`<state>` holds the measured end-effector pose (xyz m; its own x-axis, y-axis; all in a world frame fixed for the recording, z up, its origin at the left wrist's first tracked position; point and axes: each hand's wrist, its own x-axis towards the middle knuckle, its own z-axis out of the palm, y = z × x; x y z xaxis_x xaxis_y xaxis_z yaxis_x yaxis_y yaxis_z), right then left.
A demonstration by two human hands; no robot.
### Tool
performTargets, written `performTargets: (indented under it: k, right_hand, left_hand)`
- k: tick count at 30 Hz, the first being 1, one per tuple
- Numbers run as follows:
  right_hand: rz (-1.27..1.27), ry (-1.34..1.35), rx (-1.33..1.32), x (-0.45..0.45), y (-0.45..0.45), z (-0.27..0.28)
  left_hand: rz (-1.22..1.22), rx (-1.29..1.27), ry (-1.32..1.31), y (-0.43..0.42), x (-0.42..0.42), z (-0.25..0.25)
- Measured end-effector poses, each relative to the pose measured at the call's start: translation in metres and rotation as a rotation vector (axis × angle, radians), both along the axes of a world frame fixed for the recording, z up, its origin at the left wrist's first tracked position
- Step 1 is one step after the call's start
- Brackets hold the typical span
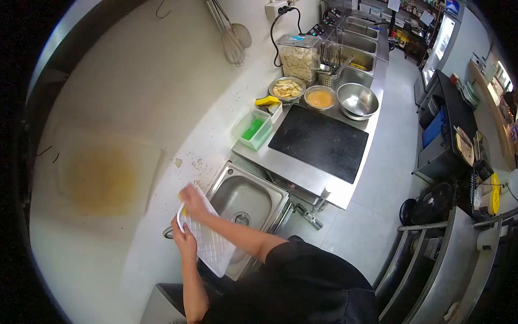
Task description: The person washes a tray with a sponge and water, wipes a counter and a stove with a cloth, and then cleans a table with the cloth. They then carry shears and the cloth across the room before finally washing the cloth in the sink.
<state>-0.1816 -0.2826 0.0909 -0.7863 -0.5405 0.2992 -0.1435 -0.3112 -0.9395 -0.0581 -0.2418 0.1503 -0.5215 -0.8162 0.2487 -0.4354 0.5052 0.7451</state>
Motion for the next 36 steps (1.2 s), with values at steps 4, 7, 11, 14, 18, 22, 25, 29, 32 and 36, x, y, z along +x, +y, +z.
performTargets:
  k: [4, 7, 11, 14, 18, 22, 25, 29, 32, 36]
  right_hand:
    - [0.133, -0.534, 0.240, -0.053, -0.010, -0.013]
    - [-0.025, -0.206, 0.214, -0.036, -0.007, -0.005]
    - [0.394, 0.015, 0.177, 0.033, 0.024, 0.018]
    - [0.283, 0.045, -0.054, 0.052, 0.040, 0.025]
    - [0.113, -0.065, 0.139, -0.011, 0.010, -0.040]
    - [0.177, -0.050, 0.100, 0.019, 0.023, -0.029]
    - [0.343, 0.082, -0.077, 0.069, 0.041, 0.012]
    - [0.118, -0.346, 0.244, 0.001, 0.000, -0.027]
    - [0.012, -0.374, 0.371, -0.062, -0.014, -0.064]
    - [0.058, -0.295, 0.337, -0.060, -0.008, -0.012]
  left_hand:
    - [-0.182, -0.092, -0.022, 0.037, 0.010, 0.024]
    - [-0.374, 0.453, 0.064, 0.033, 0.035, 0.017]
    - [-0.080, 0.849, 0.093, 0.001, 0.047, -0.003]
    - [0.067, 0.497, 0.046, -0.010, 0.048, -0.030]
    - [0.057, 0.365, 0.186, 0.038, 0.048, 0.004]
    - [0.146, 0.437, 0.137, 0.040, 0.051, 0.007]
    - [0.108, 0.313, 0.027, 0.020, 0.054, 0.005]
    - [-0.038, 0.443, 0.134, 0.052, 0.060, 0.063]
    - [-0.201, 0.292, 0.101, 0.070, 0.089, 0.050]
    - [-0.271, 0.848, -0.062, 0.028, 0.138, 0.004]
